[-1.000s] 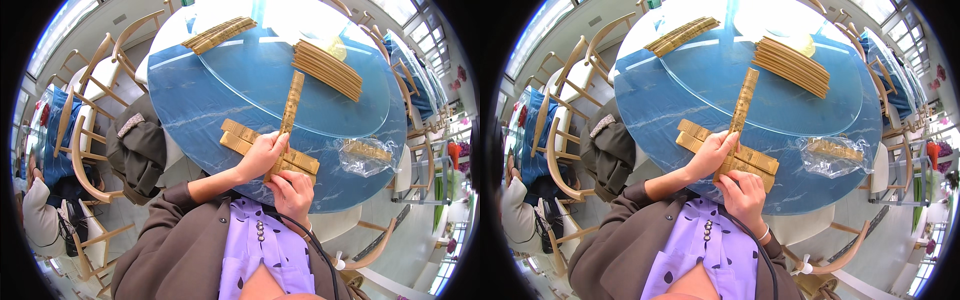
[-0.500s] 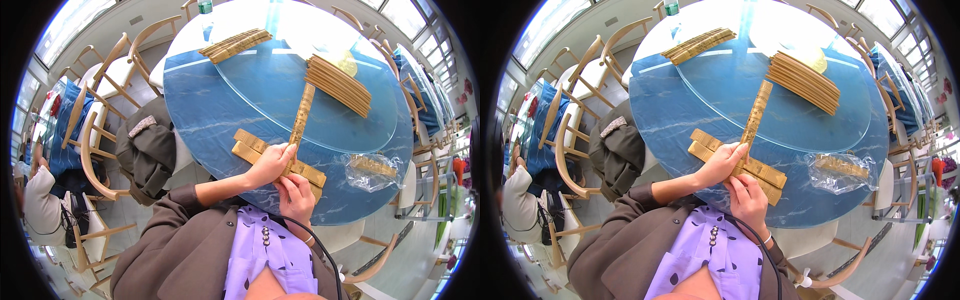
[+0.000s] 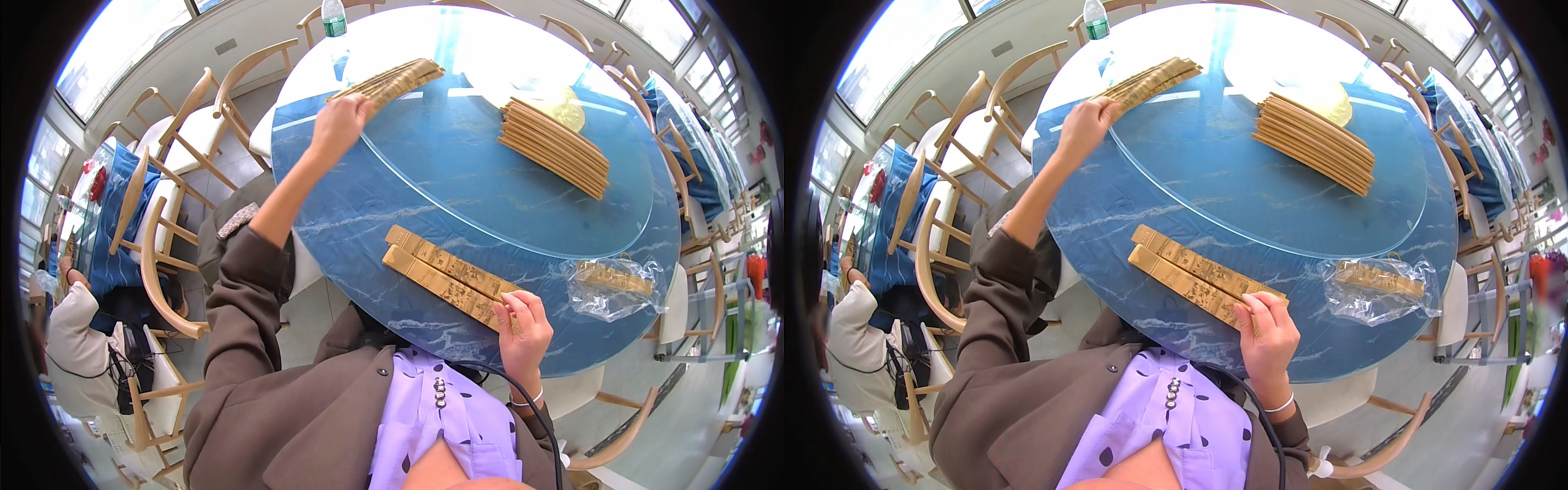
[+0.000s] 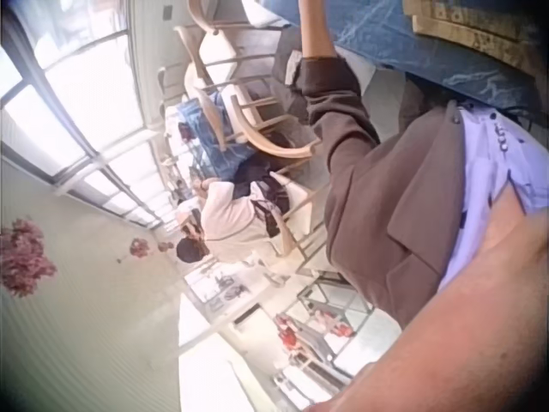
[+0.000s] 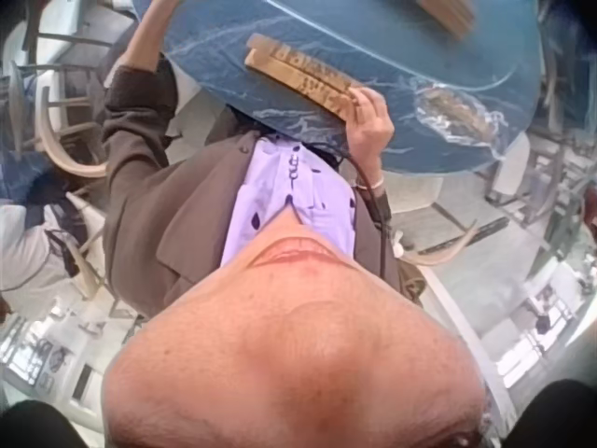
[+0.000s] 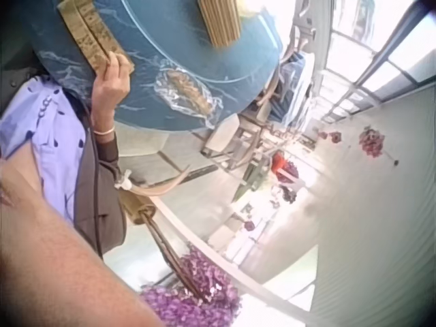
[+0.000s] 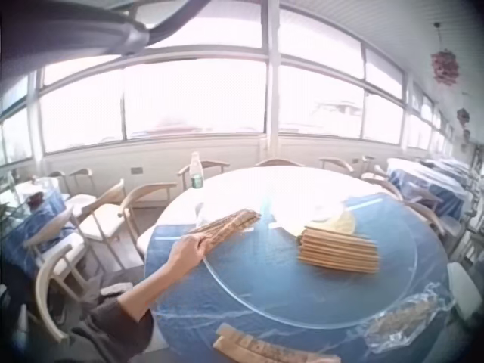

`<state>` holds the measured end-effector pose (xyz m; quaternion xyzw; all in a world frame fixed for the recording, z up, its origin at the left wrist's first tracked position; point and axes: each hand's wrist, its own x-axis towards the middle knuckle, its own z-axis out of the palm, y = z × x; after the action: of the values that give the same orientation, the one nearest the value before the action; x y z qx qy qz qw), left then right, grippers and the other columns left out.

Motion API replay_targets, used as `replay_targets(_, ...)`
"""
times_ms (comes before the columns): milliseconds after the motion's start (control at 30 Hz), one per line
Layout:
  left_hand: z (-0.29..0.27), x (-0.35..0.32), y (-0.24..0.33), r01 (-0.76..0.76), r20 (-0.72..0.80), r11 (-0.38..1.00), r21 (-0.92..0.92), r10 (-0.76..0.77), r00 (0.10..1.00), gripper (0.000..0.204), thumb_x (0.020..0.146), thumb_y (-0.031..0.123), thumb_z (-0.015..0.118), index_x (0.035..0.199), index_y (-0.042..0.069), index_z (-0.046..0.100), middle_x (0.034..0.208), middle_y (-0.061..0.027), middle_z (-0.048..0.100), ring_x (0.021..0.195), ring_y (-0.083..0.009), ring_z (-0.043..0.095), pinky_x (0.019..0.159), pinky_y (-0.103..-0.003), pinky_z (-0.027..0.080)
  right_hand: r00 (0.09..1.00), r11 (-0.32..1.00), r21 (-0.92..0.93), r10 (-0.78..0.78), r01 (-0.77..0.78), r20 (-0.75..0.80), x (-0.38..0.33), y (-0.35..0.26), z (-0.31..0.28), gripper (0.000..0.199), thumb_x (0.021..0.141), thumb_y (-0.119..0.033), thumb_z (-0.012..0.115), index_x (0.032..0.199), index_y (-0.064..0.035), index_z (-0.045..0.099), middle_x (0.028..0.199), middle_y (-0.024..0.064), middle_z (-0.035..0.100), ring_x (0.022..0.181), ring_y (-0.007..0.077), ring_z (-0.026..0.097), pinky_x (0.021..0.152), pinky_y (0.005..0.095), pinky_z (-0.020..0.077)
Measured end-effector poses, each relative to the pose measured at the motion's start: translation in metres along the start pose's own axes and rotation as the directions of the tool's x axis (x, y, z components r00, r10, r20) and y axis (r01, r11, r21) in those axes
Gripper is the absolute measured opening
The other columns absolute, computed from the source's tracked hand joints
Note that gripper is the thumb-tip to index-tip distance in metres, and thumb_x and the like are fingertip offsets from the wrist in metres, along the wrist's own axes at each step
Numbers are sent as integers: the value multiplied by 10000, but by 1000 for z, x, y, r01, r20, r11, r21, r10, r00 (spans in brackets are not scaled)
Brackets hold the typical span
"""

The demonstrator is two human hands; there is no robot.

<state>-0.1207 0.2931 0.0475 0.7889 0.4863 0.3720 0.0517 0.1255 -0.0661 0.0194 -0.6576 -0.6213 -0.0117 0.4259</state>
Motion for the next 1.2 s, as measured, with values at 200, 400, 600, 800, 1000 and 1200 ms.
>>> replay_targets(200, 29, 60, -60, -30, 11, 998, 54, 29, 1000, 296, 962, 292, 591, 1026, 49, 745, 867, -187, 715, 822, -360, 688, 743, -420, 525, 995, 997, -46, -61, 65, 81, 11, 5, -9, 150, 803, -59, 768, 932, -29, 698, 923, 95, 665, 744, 258, 663, 644, 328, 538)
replay_targets(400, 59, 82, -88, -97, -40, 993, 64, 100, 994, 254, 950, 266, 568, 992, 90, 746, 900, -157, 716, 837, -356, 682, 747, -436, 532, 978, 993, -62, -85, 98, 192, 30, 11, -19, 121, 800, -42, 755, 886, -19, 673, 913, 90, 660, 733, 260, 659, 631, 327, 536)
replay_targets(600, 75, 80, -93, -186, -29, 955, 231, 198, 980, 270, 960, 308, 571, 995, 107, 749, 920, -122, 690, 805, -340, 680, 730, -437, 535, 970, 993, -79, -67, 88, 232, 66, 32, -23, 126, 810, -39, 744, 917, -17, 683, 936, 108, 662, 741, 259, 662, 642, 329, 535)
replay_targets(800, 69, 78, -85, -226, -68, 944, 242, 249, 966, 214, 949, 268, 607, 973, 101, 739, 911, -96, 626, 892, -302, 650, 762, -408, 533, 970, 959, -250, -77, 136, 230, 133, 82, -12, 146, 868, -94, 702, 992, -21, 686, 979, 106, 664, 778, 246, 644, 688, 343, 519)
replay_targets(1000, 53, 66, -67, -213, -123, 935, 283, 256, 959, 240, 950, 276, 613, 1028, 77, 724, 942, -84, 626, 936, -285, 645, 784, -405, 534, 979, 881, -427, -172, 203, 109, 188, 139, 27, 135, 881, -126, 679, 982, -39, 698, 976, 84, 657, 974, 278, 610, 838, 383, 528)
replay_targets(1200, 25, -13, 25, -316, -39, 949, -27, 314, 948, 198, 916, 209, 666, 1032, 51, 693, 903, -103, 614, 862, -295, 644, 731, -410, 523, 973, 829, -511, -211, 228, 92, 213, 176, 49, 158, 905, -163, 658, 994, -40, 700, 1009, 87, 662, 1016, 282, 597, 877, 393, 505)
